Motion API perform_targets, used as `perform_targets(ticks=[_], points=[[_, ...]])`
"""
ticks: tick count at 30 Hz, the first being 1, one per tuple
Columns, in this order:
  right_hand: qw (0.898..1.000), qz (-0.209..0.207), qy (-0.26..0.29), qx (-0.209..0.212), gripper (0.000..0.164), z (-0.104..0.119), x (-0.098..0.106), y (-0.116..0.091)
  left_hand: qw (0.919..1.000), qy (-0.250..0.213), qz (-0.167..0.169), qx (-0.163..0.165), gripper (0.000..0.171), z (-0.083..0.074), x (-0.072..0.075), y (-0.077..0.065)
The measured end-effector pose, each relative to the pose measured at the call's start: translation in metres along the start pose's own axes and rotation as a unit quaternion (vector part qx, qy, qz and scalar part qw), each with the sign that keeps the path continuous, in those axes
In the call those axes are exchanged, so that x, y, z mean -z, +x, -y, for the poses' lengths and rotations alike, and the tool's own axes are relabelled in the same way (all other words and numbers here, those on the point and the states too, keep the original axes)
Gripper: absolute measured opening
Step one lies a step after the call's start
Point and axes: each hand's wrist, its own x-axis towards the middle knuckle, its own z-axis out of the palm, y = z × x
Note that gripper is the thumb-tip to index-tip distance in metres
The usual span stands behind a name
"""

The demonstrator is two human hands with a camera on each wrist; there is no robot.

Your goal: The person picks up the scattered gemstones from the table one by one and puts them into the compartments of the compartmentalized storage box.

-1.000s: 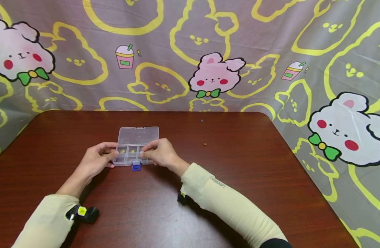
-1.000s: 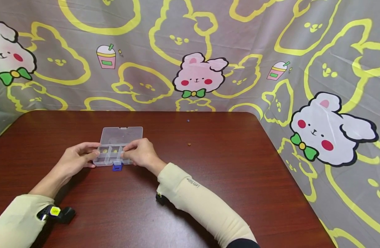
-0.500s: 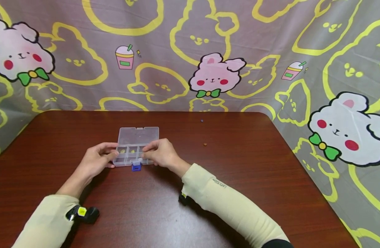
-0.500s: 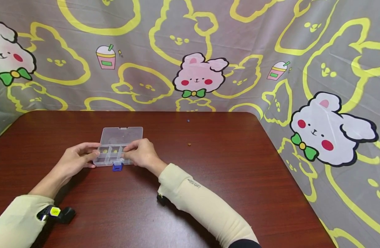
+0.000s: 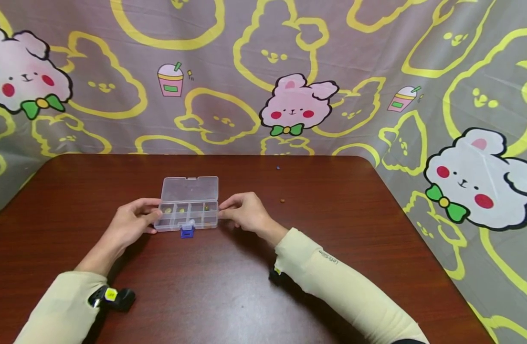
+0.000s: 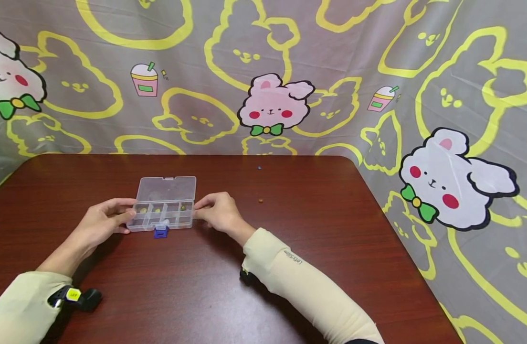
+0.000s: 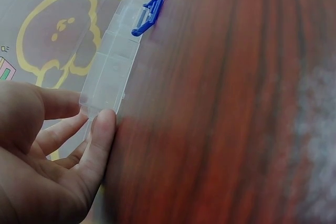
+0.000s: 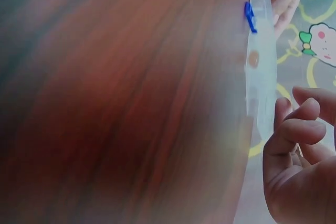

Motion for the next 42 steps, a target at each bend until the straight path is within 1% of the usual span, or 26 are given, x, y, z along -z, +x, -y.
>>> perform_targets(ticks=[4, 8, 14, 17, 21, 32, 38, 42], points=[[1.0, -0.001, -0.017, -0.006, 0.01, -0.007, 0.016, -0.007, 1.0, -0.002, 0.0, -0.005, 0.042, 0.0, 0.0, 0.0], [0.999, 0.002, -0.046, -0.012, 0.013, -0.011, 0.031, -0.015, 1.0, 0.004, -0.002, -0.007, 0.041, 0.001, 0.001, -0.001], [0.995, -0.002, -0.097, 0.007, 0.021, -0.014, 0.053, -0.028, 1.0, 0.004, -0.002, -0.008, 0.041, 0.001, 0.001, -0.001], [0.995, -0.008, -0.103, 0.013, 0.023, -0.016, 0.063, -0.033, 1.0, 0.002, -0.001, -0.008, 0.041, 0.001, 0.001, 0.0], [0.995, -0.012, -0.1, 0.007, 0.024, -0.02, 0.075, -0.037, 1.0, 0.001, -0.002, -0.006, 0.04, 0.002, 0.001, 0.0], [0.992, -0.036, -0.121, -0.007, 0.025, -0.038, 0.11, -0.038, 1.0, -0.001, -0.001, -0.006, 0.042, 0.002, 0.001, 0.001], [0.99, -0.052, -0.13, -0.002, 0.026, -0.047, 0.125, -0.032, 1.0, 0.007, -0.001, -0.003, 0.042, 0.001, 0.002, 0.002], [0.991, -0.06, -0.122, -0.014, 0.028, -0.051, 0.132, -0.026, 1.0, 0.009, -0.002, 0.0, 0.042, 0.001, 0.002, 0.001]])
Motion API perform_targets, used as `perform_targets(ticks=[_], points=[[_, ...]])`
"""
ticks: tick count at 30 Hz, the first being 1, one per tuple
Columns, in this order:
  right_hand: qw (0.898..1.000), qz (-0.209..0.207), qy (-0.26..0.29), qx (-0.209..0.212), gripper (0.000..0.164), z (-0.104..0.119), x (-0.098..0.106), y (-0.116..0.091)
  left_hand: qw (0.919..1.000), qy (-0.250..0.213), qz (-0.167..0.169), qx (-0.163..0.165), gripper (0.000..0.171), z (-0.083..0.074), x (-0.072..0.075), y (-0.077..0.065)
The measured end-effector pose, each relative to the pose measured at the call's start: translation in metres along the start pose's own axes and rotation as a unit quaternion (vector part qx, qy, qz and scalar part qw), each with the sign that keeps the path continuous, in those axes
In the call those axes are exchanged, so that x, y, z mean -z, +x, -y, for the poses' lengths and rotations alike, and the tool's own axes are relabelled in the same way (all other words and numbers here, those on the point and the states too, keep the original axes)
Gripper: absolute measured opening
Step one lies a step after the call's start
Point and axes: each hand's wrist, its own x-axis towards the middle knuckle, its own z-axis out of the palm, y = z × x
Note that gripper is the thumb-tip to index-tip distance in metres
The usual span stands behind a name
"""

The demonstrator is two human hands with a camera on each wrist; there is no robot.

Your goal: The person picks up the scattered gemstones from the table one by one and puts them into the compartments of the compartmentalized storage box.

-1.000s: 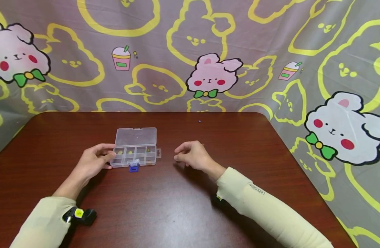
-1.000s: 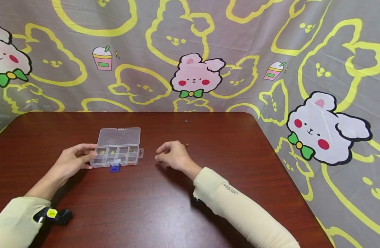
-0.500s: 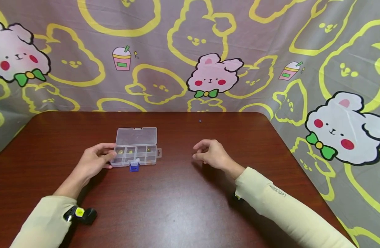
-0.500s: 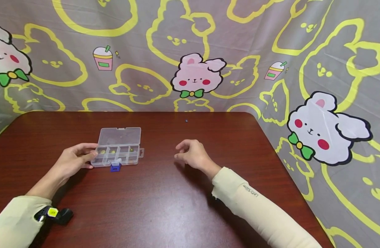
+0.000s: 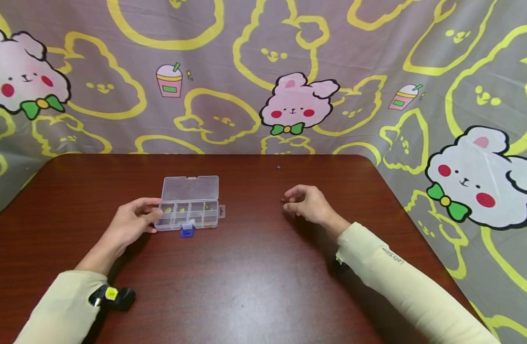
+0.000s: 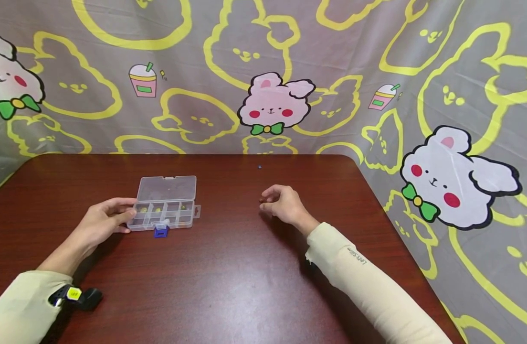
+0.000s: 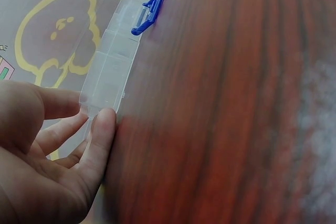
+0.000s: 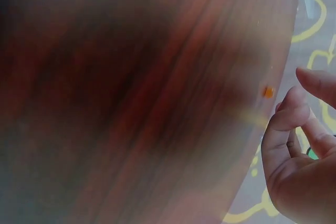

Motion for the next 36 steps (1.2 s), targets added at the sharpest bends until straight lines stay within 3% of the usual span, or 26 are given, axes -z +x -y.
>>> perform_targets(ticks=[14, 20, 27, 36], points=[[0.999, 0.019, -0.014, -0.032, 0.024, -0.007, 0.002, 0.022, 1.0, -0.005, 0.001, 0.001, 0.042, -0.001, 0.001, -0.001], [0.998, 0.029, -0.026, -0.046, 0.02, -0.006, -0.001, 0.026, 1.0, -0.002, -0.001, 0.006, 0.042, -0.001, 0.0, 0.0], [0.997, 0.038, -0.041, -0.046, 0.015, -0.007, -0.002, 0.029, 0.9997, -0.021, 0.002, -0.011, 0.041, 0.0, 0.001, 0.001], [0.996, 0.038, -0.055, -0.055, 0.009, -0.006, -0.003, 0.03, 0.9998, -0.02, 0.006, -0.002, 0.042, -0.001, 0.001, 0.0]])
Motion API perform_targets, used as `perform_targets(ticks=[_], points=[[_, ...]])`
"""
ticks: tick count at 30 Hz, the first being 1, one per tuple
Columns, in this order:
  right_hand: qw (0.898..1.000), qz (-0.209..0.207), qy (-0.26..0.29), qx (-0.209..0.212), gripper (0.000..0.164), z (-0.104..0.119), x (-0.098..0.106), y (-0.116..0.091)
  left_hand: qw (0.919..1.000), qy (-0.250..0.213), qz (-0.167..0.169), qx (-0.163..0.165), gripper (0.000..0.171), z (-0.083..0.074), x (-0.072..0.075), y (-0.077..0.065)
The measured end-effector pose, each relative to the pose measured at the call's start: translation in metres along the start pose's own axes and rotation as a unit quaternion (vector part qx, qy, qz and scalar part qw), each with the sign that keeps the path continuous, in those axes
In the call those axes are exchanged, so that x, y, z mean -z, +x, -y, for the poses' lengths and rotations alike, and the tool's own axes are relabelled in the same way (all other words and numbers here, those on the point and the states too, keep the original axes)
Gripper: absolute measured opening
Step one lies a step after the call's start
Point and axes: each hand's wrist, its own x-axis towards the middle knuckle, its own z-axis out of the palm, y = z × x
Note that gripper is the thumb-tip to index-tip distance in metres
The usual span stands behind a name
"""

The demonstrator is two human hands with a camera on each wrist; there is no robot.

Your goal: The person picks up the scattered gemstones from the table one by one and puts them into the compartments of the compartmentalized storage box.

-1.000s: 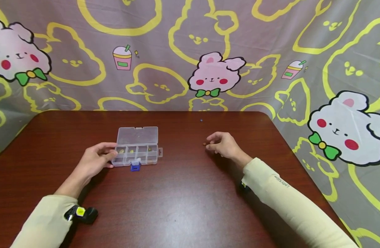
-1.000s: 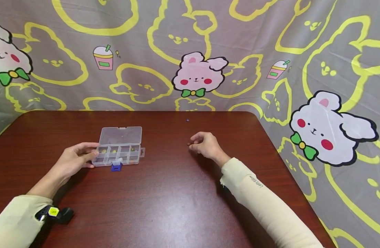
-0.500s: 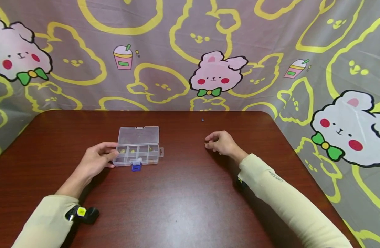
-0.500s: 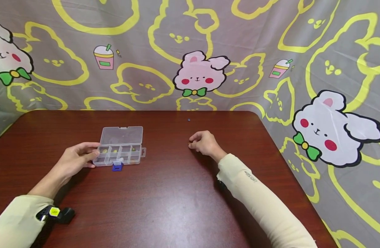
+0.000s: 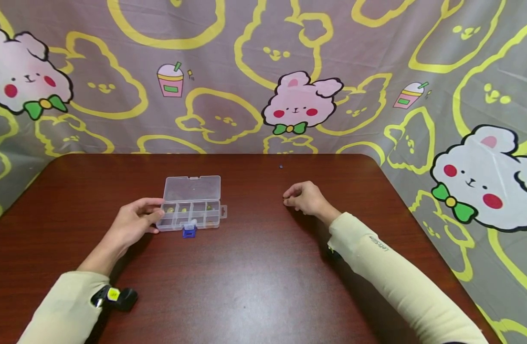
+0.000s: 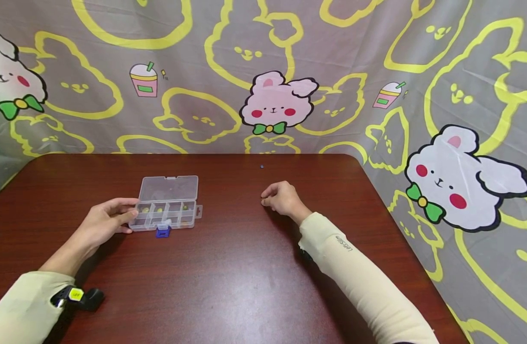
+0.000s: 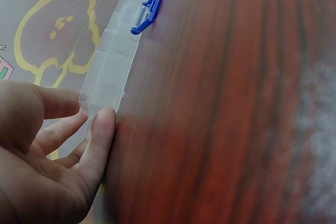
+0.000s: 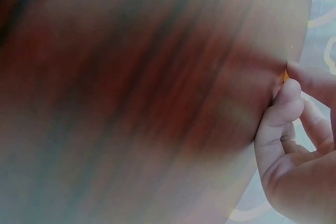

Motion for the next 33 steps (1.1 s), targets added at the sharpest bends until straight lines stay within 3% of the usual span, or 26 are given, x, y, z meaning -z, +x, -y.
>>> perform_targets(ticks=[14, 33], points=[[1.0, 0.0, 0.002, 0.002, 0.009, 0.002, 0.004, -0.003, 1.0, 0.008, -0.001, 0.002, 0.042, -0.001, 0.0, 0.0], [0.999, 0.018, 0.043, 0.009, 0.011, -0.004, 0.01, -0.019, 1.0, 0.009, -0.002, -0.002, 0.041, 0.001, 0.001, 0.0]])
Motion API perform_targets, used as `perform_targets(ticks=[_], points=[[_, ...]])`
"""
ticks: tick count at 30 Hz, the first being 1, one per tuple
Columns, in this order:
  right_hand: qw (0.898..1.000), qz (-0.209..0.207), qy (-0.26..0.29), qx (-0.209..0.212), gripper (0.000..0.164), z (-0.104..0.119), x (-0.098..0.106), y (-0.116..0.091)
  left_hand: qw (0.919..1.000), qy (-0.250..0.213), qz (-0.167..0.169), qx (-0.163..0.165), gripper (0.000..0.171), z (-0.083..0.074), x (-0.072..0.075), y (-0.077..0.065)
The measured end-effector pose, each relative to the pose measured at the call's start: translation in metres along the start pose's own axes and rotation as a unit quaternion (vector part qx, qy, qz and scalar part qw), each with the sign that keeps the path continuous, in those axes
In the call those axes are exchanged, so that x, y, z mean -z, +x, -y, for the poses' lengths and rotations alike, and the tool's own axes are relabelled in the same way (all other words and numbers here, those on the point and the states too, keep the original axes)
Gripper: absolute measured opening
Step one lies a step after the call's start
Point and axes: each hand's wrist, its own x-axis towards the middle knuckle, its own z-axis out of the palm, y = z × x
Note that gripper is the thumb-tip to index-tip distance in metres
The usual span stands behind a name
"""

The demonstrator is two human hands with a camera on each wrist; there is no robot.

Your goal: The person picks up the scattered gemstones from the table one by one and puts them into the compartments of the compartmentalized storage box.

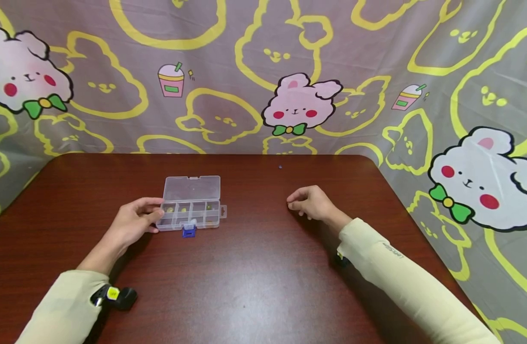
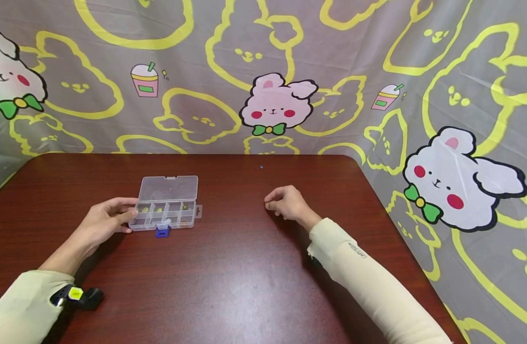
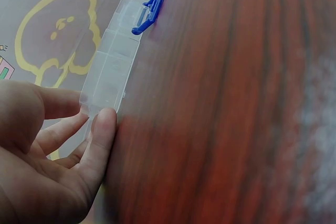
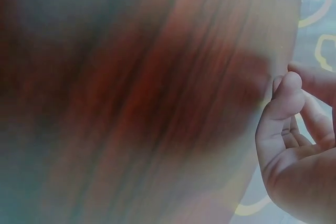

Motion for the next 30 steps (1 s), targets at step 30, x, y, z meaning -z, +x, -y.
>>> perform_targets(ticks=[30], points=[[0.985, 0.075, 0.149, 0.042, 0.02, 0.039, -0.059, -0.036, 1.0, 0.002, -0.003, 0.002, 0.041, -0.001, 0.0, -0.002]])
